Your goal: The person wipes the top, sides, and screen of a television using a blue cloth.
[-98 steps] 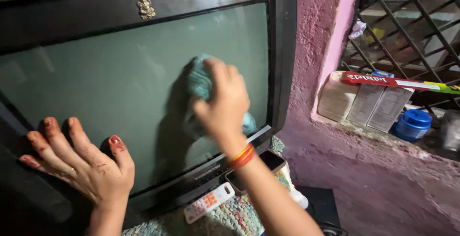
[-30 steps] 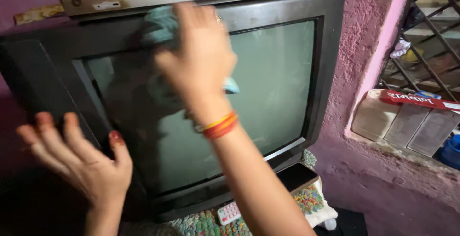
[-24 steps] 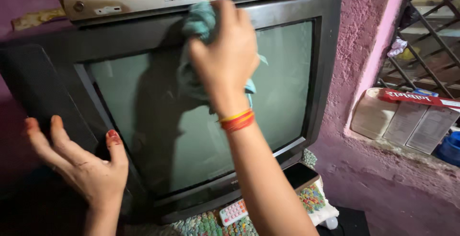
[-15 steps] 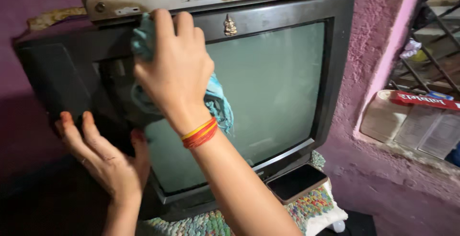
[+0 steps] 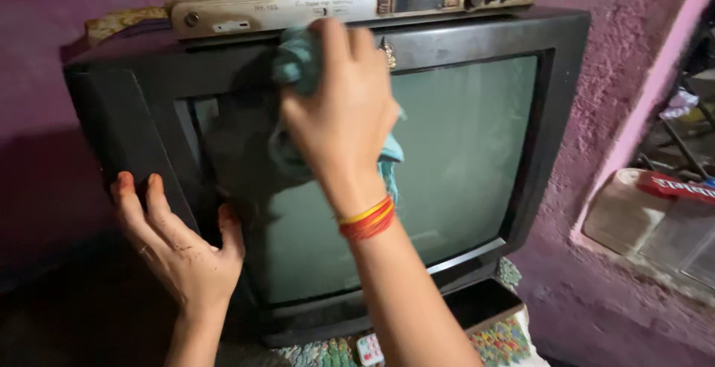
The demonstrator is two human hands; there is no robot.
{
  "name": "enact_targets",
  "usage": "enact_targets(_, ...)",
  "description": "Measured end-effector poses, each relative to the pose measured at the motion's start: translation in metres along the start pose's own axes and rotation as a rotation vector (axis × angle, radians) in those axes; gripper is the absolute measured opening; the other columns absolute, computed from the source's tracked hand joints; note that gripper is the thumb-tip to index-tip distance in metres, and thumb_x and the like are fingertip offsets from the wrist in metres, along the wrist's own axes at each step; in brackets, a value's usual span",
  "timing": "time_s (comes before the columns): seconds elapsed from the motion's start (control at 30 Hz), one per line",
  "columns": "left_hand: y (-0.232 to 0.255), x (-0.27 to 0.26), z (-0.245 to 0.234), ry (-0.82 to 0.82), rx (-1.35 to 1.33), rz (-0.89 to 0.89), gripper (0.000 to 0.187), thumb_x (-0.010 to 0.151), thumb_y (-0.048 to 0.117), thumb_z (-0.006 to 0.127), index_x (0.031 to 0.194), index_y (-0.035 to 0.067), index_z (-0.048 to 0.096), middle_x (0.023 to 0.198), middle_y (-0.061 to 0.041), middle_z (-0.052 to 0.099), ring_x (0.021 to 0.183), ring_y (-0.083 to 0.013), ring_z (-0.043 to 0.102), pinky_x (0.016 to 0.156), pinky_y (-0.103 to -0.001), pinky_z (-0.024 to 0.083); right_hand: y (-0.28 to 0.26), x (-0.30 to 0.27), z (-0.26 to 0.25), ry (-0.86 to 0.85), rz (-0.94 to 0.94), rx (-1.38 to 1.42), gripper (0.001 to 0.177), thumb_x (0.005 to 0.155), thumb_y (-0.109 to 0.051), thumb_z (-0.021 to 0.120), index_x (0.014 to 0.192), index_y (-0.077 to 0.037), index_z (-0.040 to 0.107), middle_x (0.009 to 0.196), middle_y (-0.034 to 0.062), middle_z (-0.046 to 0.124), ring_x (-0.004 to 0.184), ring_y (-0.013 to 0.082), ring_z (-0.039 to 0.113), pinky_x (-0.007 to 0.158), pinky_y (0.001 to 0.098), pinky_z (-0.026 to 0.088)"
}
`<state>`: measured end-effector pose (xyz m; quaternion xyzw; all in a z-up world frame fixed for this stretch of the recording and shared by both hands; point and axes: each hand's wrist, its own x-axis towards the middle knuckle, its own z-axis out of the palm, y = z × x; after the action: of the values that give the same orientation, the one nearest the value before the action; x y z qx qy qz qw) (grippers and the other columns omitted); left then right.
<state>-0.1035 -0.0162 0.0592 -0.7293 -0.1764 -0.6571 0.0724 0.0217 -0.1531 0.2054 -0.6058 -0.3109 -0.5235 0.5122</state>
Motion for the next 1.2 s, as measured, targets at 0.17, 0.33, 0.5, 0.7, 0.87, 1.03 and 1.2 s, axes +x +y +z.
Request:
enact_targets(0.17,-0.004,-0.003,-0.009,-0.06,0.012,-0.055,0.08,0.091,0.02,0.073,0.155,-0.007,0.034,0.164,-0.028,0.029,0.153,-0.05,0.031,0.127,-0.06,0.03,-0.043,-0.022,0.022,-0.081,-0.007,0.079,0.047,0.071,-0.015,0.078,0.113,-0.011,0.058,0.103,0.0093,0.058,0.096,0.0354,0.061,0.072,0.0501,0.051)
enact_targets(0.33,-0.021,0.0,-0.021,-0.028,-0.071,-0.015,0.083,0.088,0.024,0.075,0.152,-0.009,0.034,0.16,-0.03,0.029,0.15,-0.0511,0.031,0.126,-0.061,0.029,-0.078,-0.035,0.04,-0.174,-0.099,0.131,0.053,0.064,-0.012,0.079,0.113,-0.01,0.058,0.103,0.0109,0.059,0.096,0.0363,0.061,0.071,0.0483,0.053)
enact_targets(0.5,-0.051,0.008,-0.036,-0.046,-0.157,0.022,0.08,0.093,0.026,0.072,0.154,-0.008,0.033,0.162,-0.031,0.03,0.154,-0.0512,0.03,0.129,-0.06,0.026,-0.115,-0.042,0.059,-0.232,-0.17,0.114,0.058,0.058,-0.011,0.078,0.113,-0.011,0.059,0.103,0.0115,0.06,0.096,0.037,0.061,0.071,0.0482,0.054)
enact_targets(0.7,-0.098,0.051,-0.047,-0.043,-0.463,0.009,0.062,0.111,0.029,0.057,0.158,-0.004,0.032,0.163,-0.026,0.035,0.155,-0.0404,0.034,0.132,-0.05,0.027,-0.141,-0.018,0.078,-0.031,-0.237,-0.007,0.053,0.062,-0.006,0.075,0.113,-0.011,0.06,0.105,0.0119,0.062,0.096,0.0382,0.062,0.07,0.0482,0.054)
enact_targets(0.87,-0.134,0.097,-0.026,-0.115,-1.058,-0.174,0.072,0.115,0.051,0.038,0.16,-0.004,0.032,0.165,-0.02,0.037,0.156,-0.0312,0.036,0.132,-0.044,0.029,-0.173,-0.02,0.108,-0.062,-0.289,-0.112,0.037,0.069,-0.008,0.073,0.104,-0.012,0.064,0.107,0.0105,0.061,0.099,0.0358,0.062,0.072,0.0488,0.053)
enact_targets(1.03,-0.168,0.107,-0.003,-0.218,-1.208,-0.201,0.081,0.112,0.06,0.031,0.161,-0.003,0.032,0.168,-0.019,0.035,0.159,-0.0298,0.031,0.133,-0.042,0.024,-0.165,-0.074,0.093,-0.244,-0.404,-0.019,0.035,0.074,-0.006,0.069,0.108,-0.009,0.065,0.114,0.0114,0.057,0.107,0.036,0.058,0.079,0.0463,0.053)
enact_targets(1.2,-0.172,0.089,0.003,-0.31,-1.22,-0.293,0.089,0.106,0.066,0.019,0.162,-0.002,0.03,0.172,-0.018,0.029,0.162,-0.0289,0.019,0.13,-0.041,0.009,-0.165,-0.148,0.06,-0.502,-0.514,-0.074,0.022,0.085,-0.021,0.063,0.105,-0.013,0.07,0.108,0.0049,0.055,0.102,0.0263,0.056,0.08,0.042,0.046)
